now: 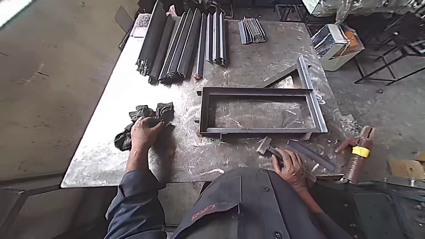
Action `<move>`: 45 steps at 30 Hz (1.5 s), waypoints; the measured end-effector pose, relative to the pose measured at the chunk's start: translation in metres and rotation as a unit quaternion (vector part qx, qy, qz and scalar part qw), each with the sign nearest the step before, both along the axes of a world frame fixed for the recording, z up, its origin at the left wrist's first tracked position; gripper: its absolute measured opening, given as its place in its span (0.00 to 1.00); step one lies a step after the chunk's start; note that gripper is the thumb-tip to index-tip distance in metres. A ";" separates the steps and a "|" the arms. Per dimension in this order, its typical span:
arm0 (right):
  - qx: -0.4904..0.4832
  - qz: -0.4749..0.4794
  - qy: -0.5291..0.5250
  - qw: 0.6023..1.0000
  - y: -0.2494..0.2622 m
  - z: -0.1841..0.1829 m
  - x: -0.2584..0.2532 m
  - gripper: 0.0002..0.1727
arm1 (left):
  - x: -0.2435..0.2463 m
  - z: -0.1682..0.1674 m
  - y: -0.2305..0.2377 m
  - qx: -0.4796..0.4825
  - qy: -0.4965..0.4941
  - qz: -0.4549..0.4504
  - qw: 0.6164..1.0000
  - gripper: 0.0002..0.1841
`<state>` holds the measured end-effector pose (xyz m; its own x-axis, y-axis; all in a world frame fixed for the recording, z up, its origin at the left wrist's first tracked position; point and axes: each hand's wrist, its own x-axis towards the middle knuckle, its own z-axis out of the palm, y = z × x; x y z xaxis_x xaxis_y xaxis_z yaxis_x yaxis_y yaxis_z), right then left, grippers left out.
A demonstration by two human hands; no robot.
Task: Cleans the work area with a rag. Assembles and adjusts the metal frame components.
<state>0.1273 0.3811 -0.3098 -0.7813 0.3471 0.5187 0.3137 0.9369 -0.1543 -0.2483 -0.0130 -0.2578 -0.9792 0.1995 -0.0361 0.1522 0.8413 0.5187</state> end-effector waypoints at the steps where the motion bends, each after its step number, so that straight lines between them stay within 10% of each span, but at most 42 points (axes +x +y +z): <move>1: 0.000 0.000 0.000 1.000 0.000 0.000 0.000 0.21 | 0.000 0.000 0.001 -0.001 -0.001 0.002 1.000 0.19; 45: 0.009 -0.003 -0.012 1.000 0.001 -0.001 0.001 0.22 | -0.002 -0.014 -0.003 -0.013 0.030 -0.008 0.999 0.17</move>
